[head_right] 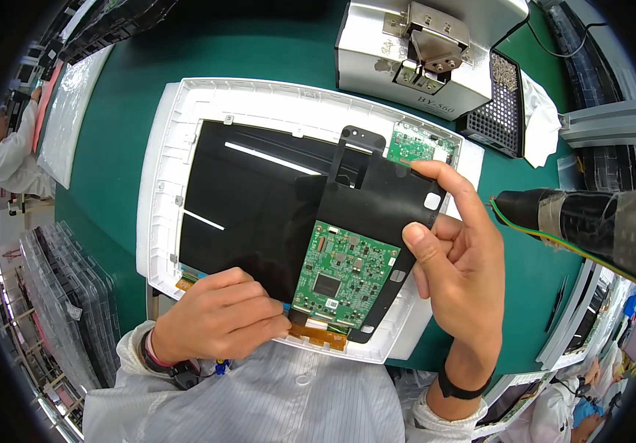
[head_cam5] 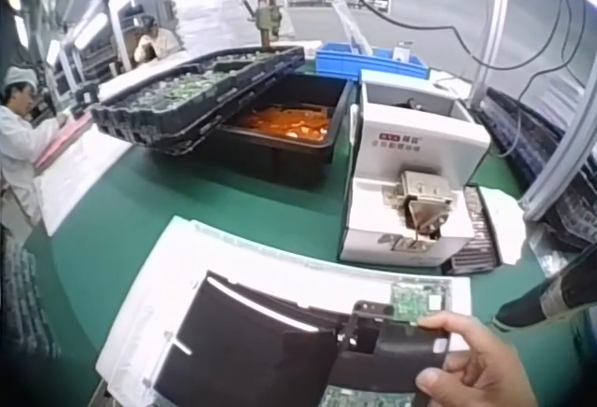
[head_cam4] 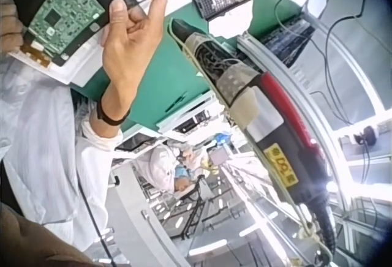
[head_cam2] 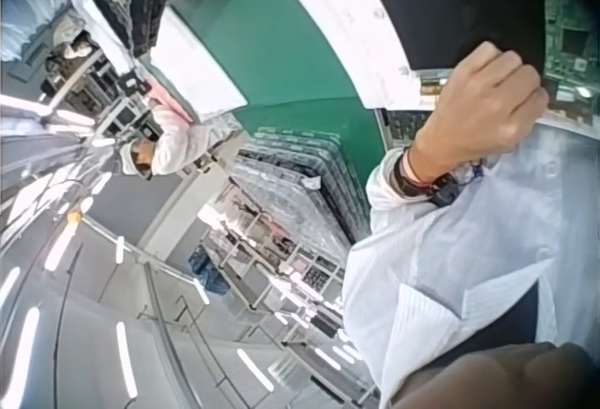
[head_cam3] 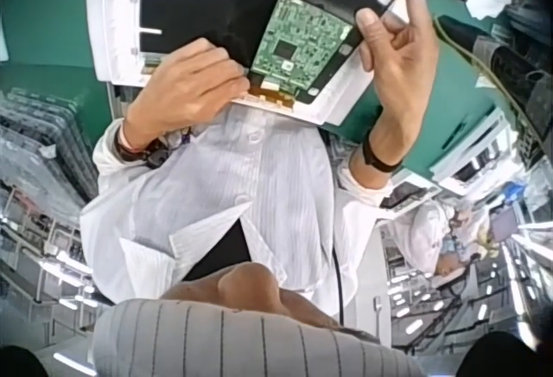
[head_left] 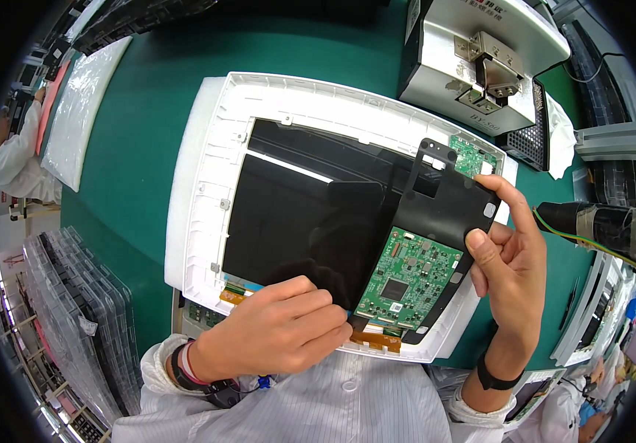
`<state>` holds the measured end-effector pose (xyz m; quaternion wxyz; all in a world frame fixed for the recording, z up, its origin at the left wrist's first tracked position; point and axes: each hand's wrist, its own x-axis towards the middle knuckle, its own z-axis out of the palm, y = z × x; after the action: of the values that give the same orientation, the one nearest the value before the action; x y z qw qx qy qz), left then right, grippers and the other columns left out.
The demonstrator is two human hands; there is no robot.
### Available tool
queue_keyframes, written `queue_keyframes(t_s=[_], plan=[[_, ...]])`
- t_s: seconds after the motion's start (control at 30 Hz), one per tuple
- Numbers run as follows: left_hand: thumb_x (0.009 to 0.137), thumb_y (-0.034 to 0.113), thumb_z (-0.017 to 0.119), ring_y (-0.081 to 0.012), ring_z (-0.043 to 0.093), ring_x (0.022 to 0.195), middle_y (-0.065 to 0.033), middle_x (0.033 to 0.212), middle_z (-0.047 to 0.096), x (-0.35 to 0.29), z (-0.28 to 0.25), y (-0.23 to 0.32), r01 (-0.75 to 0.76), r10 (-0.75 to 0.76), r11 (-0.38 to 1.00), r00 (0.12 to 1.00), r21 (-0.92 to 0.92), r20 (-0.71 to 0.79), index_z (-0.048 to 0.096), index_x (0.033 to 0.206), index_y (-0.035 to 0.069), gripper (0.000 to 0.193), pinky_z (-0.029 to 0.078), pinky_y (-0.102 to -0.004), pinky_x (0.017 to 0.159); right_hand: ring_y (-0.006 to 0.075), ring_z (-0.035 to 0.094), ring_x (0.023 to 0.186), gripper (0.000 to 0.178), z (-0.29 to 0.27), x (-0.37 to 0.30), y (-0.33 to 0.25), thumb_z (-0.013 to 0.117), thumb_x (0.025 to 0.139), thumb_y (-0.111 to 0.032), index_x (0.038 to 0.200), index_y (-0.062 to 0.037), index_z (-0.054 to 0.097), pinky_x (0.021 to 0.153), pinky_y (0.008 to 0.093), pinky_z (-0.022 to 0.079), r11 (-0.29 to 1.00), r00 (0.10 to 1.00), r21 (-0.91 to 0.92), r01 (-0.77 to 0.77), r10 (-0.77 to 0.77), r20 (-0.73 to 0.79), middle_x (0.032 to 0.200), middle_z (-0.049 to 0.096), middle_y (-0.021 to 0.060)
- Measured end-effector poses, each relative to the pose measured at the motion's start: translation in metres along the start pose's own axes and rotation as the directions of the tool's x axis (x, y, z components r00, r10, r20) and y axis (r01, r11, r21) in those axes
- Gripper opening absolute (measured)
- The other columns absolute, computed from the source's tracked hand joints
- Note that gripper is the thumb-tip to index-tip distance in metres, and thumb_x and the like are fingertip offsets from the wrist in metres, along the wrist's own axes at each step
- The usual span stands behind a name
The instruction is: Manually assemble circuit boards into a plastic housing using a hand tool.
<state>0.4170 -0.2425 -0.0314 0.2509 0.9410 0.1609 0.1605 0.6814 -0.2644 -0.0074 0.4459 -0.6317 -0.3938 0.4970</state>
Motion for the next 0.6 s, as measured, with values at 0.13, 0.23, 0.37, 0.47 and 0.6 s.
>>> queue_keyframes(t_s=[0.13,0.23,0.37,0.47,0.6], plan=[[0.072,0.015,0.073,-0.0141,0.058,0.070,-0.0016,0.079,0.062,0.0016,-0.0007,-0.0007,-0.004,0.004,1.000,1.000,-0.001,0.004,0.067,0.078,0.007,0.012,0.045,-0.0269,0.065,0.0001,0.037,0.045,0.048,-0.0023,0.0013,-0.0011,0.058,0.094,-0.006,0.138,-0.0013,0.039,0.040,0.0166,0.026,1.000,1.000,0.025,-0.005,0.004,0.024,0.074,0.062,0.0044],[0.072,0.014,0.073,-0.0144,0.058,0.070,-0.0017,0.078,0.062,0.0041,-0.0018,-0.0006,-0.004,0.004,1.000,1.000,0.001,0.009,0.067,0.079,0.006,0.011,0.045,-0.0271,0.065,0.0006,0.040,0.046,0.045,-0.0031,0.0028,-0.0019,0.056,0.094,-0.004,0.136,-0.0015,0.040,0.040,0.0172,0.028,0.999,0.999,0.036,-0.006,0.004,0.046,0.079,0.065,0.0075],[0.072,0.012,0.071,-0.0152,0.059,0.070,-0.0022,0.077,0.062,0.0078,-0.0029,0.0001,0.016,-0.016,1.000,1.000,-0.006,0.023,0.066,0.078,0.005,0.011,0.045,-0.0279,0.066,0.0004,0.040,0.047,0.045,-0.0038,0.0041,-0.0028,0.056,0.094,-0.003,0.137,-0.0022,0.040,0.040,0.0173,0.028,1.000,0.998,0.020,0.004,-0.005,0.064,0.080,0.066,0.0068],[0.073,0.012,0.071,-0.0155,0.059,0.070,-0.0025,0.077,0.062,0.0084,-0.0023,0.0001,0.031,-0.030,0.999,0.999,-0.021,0.031,0.065,0.078,0.005,0.010,0.045,-0.0284,0.065,-0.0002,0.036,0.045,0.050,-0.0004,0.0043,-0.0026,0.060,0.094,-0.008,0.138,-0.0011,0.039,0.039,0.0160,0.025,0.999,0.999,0.030,-0.012,0.011,0.032,0.074,0.062,0.0027],[0.073,0.013,0.071,-0.0155,0.059,0.070,-0.0025,0.077,0.062,0.0099,-0.0030,0.0007,0.031,-0.030,0.999,0.999,-0.027,0.041,0.065,0.078,0.005,0.011,0.045,-0.0284,0.065,0.0000,0.037,0.045,0.049,-0.0027,0.0045,-0.0047,0.059,0.094,-0.008,0.138,-0.0010,0.039,0.040,0.0162,0.025,1.000,0.999,0.017,-0.008,0.007,0.043,0.074,0.061,0.0025]])
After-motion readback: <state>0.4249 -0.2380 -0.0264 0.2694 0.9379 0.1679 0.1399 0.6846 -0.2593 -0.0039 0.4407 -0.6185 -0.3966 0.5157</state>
